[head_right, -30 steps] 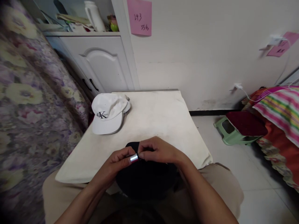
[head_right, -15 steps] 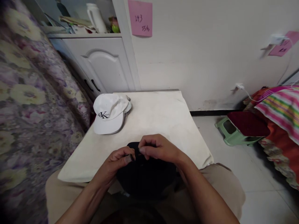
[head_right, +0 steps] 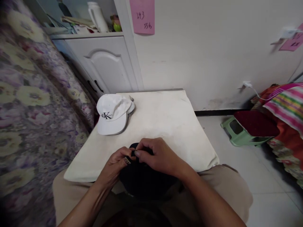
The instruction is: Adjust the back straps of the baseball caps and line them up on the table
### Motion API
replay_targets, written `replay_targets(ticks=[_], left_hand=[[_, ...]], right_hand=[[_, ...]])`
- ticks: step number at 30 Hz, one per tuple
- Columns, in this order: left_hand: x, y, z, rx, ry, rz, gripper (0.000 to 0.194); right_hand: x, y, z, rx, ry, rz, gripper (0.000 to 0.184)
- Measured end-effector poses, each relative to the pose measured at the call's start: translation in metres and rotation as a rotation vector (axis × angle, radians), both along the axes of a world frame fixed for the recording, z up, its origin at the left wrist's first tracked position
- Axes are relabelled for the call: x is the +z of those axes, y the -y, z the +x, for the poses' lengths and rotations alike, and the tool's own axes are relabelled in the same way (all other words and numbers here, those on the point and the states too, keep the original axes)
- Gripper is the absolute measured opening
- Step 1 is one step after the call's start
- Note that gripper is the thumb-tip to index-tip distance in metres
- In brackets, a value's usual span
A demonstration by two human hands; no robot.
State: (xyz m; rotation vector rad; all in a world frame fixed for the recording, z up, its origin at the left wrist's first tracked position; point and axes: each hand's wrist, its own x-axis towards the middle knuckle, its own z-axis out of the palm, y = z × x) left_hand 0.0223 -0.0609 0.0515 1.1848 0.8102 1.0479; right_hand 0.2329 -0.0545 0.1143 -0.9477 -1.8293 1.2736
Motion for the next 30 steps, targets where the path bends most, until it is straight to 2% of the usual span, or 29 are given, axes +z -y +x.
replay_targets(ticks=[6, 16, 22, 27, 30], left_hand=[[-0.005, 0.0, 0.0, -0.034, 0.075, -0.098, 0.021], [-0.009, -0.004, -0.001, -0.002, 0.053, -0.115, 0.031], [-0.009, -0.005, -0.001, 0.004, 0.064, -0.166, 0.02], [-0.009, -0.006, -0.003, -0.006, 0.034, -0.155, 0.019], [-0.011, -0.007, -0.004, -0.015, 0.032, -0.152, 0.019]], right_hand=[[0.002, 0.003, -0.005, 0.007, 0.038, 0.035, 0.01], [-0.001, 0.005, -0.008, -0.009, 0.098, 0.05, 0.011], [0.0, 0.005, -0.009, 0.003, 0.113, 0.055, 0.014], [0.0, 0.004, -0.008, 0.066, 0.076, 0.007, 0.016], [-0.003, 0.002, -0.008, 0.129, 0.038, -0.073, 0.018]])
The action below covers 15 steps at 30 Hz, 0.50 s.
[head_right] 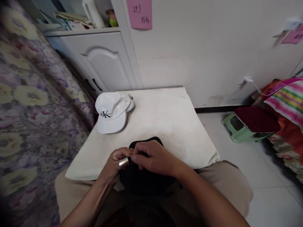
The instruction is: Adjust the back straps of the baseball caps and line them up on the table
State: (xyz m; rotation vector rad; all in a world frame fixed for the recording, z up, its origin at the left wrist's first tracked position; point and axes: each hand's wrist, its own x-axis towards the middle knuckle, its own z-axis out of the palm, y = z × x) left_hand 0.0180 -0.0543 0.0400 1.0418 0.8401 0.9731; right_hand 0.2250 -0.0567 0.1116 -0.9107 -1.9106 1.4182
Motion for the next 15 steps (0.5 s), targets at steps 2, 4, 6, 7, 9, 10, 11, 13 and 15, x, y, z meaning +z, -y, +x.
replay_targets(ticks=[2, 4, 6, 7, 9, 10, 11, 13, 15], left_hand=[[-0.0017, -0.0002, -0.0006, 0.005, -0.003, -0.003, 0.021], [-0.0029, -0.0001, -0.0008, 0.004, -0.002, -0.01, 0.022], [-0.0033, 0.0001, -0.0006, 0.002, 0.006, -0.012, 0.023], [-0.0033, 0.0002, -0.0006, 0.003, 0.011, -0.013, 0.024], [-0.0031, 0.0004, -0.0005, 0.011, 0.016, -0.012, 0.025], [-0.0029, 0.0004, -0.0006, 0.014, 0.017, -0.013, 0.025], [-0.0028, 0.0004, -0.0007, 0.016, 0.018, -0.014, 0.025], [-0.0022, 0.0003, -0.0008, 0.013, 0.027, -0.015, 0.026], [-0.0012, 0.0001, -0.0005, 0.016, 0.039, -0.009, 0.027]], right_hand=[[-0.0023, -0.0013, -0.0001, 0.025, -0.017, -0.049, 0.02], [-0.0048, -0.0025, -0.0004, 0.039, -0.027, -0.075, 0.022], [-0.0068, -0.0036, -0.0006, 0.054, -0.036, -0.093, 0.022], [-0.0076, -0.0042, -0.0006, 0.06, -0.043, -0.099, 0.022], [-0.0084, -0.0051, -0.0005, 0.072, -0.056, -0.104, 0.023], [-0.0085, -0.0054, -0.0005, 0.076, -0.06, -0.102, 0.023], [-0.0083, -0.0057, -0.0005, 0.078, -0.062, -0.096, 0.023], [-0.0077, -0.0056, -0.0006, 0.074, -0.05, -0.061, 0.024], [-0.0067, -0.0048, -0.001, 0.059, -0.025, 0.007, 0.026]])
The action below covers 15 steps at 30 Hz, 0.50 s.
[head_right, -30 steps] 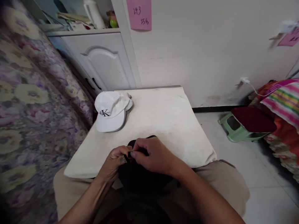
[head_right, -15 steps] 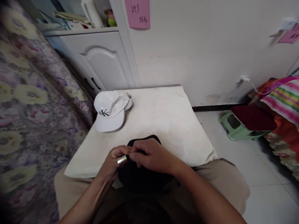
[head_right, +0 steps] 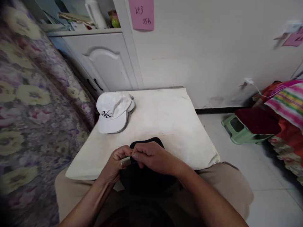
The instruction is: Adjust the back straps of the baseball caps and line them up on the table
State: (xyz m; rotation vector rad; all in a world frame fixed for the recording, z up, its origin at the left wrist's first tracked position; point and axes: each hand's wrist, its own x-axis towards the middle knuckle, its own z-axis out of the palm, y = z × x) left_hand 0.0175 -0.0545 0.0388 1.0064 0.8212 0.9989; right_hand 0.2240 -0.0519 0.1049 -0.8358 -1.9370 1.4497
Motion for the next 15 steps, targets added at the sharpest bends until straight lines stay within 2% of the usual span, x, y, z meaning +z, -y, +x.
replay_targets(ticks=[4, 7, 11, 15], left_hand=[[0.0036, -0.0005, 0.0024, 0.005, -0.014, -0.005, 0.029], [0.0056, -0.0011, 0.0041, 0.004, -0.034, 0.008, 0.029], [0.0058, -0.0021, 0.0042, 0.007, -0.032, -0.003, 0.03], [0.006, -0.0026, 0.0045, -0.018, -0.021, 0.012, 0.032]], right_hand=[[0.0019, 0.0026, 0.0, -0.035, 0.053, 0.117, 0.029], [0.003, 0.004, 0.0024, -0.052, 0.072, 0.141, 0.029], [0.0021, 0.0041, 0.005, -0.059, 0.022, 0.046, 0.014], [-0.0023, 0.0028, 0.0019, -0.058, -0.097, -0.057, 0.011]])
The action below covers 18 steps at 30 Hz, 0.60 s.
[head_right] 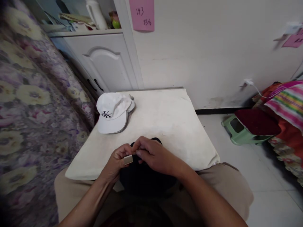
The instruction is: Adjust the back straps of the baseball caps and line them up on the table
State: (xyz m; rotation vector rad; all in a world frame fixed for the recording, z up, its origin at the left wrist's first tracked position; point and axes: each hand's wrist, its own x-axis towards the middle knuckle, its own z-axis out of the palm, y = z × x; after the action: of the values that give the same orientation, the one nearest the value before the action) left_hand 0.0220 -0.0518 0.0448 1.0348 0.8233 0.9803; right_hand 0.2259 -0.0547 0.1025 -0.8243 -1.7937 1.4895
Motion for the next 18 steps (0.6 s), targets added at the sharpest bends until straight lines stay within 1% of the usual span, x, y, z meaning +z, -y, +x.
replay_targets(ticks=[4, 6, 11, 18], left_hand=[[0.002, -0.001, 0.003, -0.062, 0.029, 0.008, 0.034], [0.002, -0.001, 0.004, -0.071, 0.036, 0.009, 0.034], [0.005, -0.001, 0.004, -0.039, 0.056, -0.009, 0.034], [0.007, 0.0, 0.004, -0.008, 0.006, -0.033, 0.03]], right_hand=[[-0.003, 0.0, -0.005, 0.002, -0.045, -0.005, 0.008], [-0.004, 0.0, -0.006, -0.002, -0.056, -0.002, 0.009], [-0.003, -0.001, -0.003, -0.047, 0.014, 0.025, 0.009], [-0.007, -0.004, 0.006, 0.022, 0.002, -0.074, 0.009]])
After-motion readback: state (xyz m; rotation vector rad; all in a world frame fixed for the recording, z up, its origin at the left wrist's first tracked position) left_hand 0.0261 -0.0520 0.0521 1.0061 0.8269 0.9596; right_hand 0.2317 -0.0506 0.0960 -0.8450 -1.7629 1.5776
